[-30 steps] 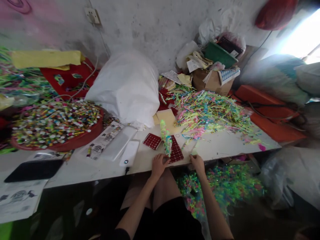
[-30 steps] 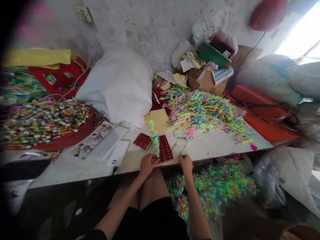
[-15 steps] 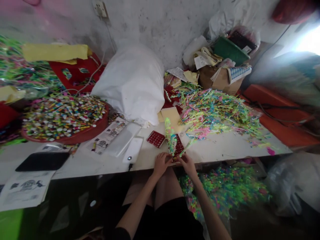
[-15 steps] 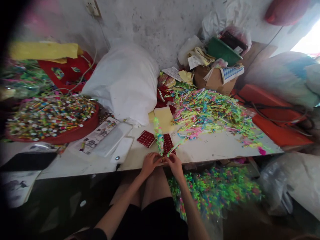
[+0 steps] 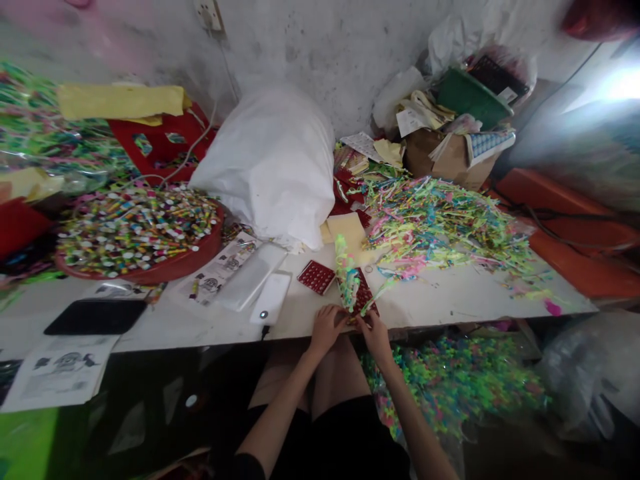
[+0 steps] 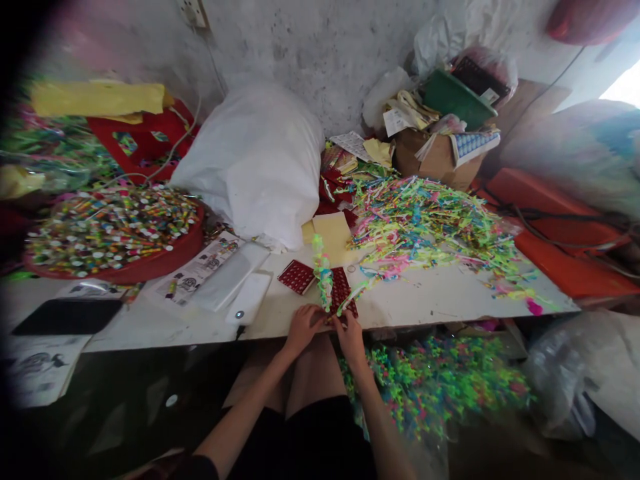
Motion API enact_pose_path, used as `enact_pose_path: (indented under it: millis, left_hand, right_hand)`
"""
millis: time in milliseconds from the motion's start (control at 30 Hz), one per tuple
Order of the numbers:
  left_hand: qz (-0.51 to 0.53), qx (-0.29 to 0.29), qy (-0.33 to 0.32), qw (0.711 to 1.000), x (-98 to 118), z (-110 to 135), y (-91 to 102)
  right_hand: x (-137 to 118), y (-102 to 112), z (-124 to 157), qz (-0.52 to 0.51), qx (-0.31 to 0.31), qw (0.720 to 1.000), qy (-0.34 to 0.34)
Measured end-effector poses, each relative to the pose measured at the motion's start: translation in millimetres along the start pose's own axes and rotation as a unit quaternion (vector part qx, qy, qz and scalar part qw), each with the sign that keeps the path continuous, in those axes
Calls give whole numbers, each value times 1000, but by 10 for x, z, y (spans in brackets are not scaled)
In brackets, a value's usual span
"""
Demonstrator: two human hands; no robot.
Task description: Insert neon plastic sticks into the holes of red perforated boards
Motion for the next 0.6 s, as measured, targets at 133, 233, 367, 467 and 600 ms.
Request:
enact_pose_path:
  millis: [133, 233, 367, 467, 600]
  left_hand:
    - [2, -1, 0, 1000, 0, 1, -1]
    - [4, -3, 3, 1000, 2, 2, 2]
    - [9, -6, 5, 1000, -1, 3, 3]
    - [10, -8, 2, 1000, 0, 8, 5]
    - [8, -4, 0, 1000, 12, 20, 18]
  right_hand:
    - [-85, -62, -17, 45, -44, 997, 45]
    - [-154, -82, -11, 90, -51, 992, 71]
    - [-167, -94, 10, 130, -59, 986, 88]
    - [-151, -97, 22, 136, -60, 985, 90]
    - [-147, -120, 25, 128, -59, 987, 82]
Point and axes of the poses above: each hand's wrist, its own z-axis away from the middle knuckle, its own y-axis out of the back of the hand, x = y × z, the point moved 7 cm from there along -z, towards the middle knuckle, and after that the axes turned 10 degrees about y, right-handed, at the moved point
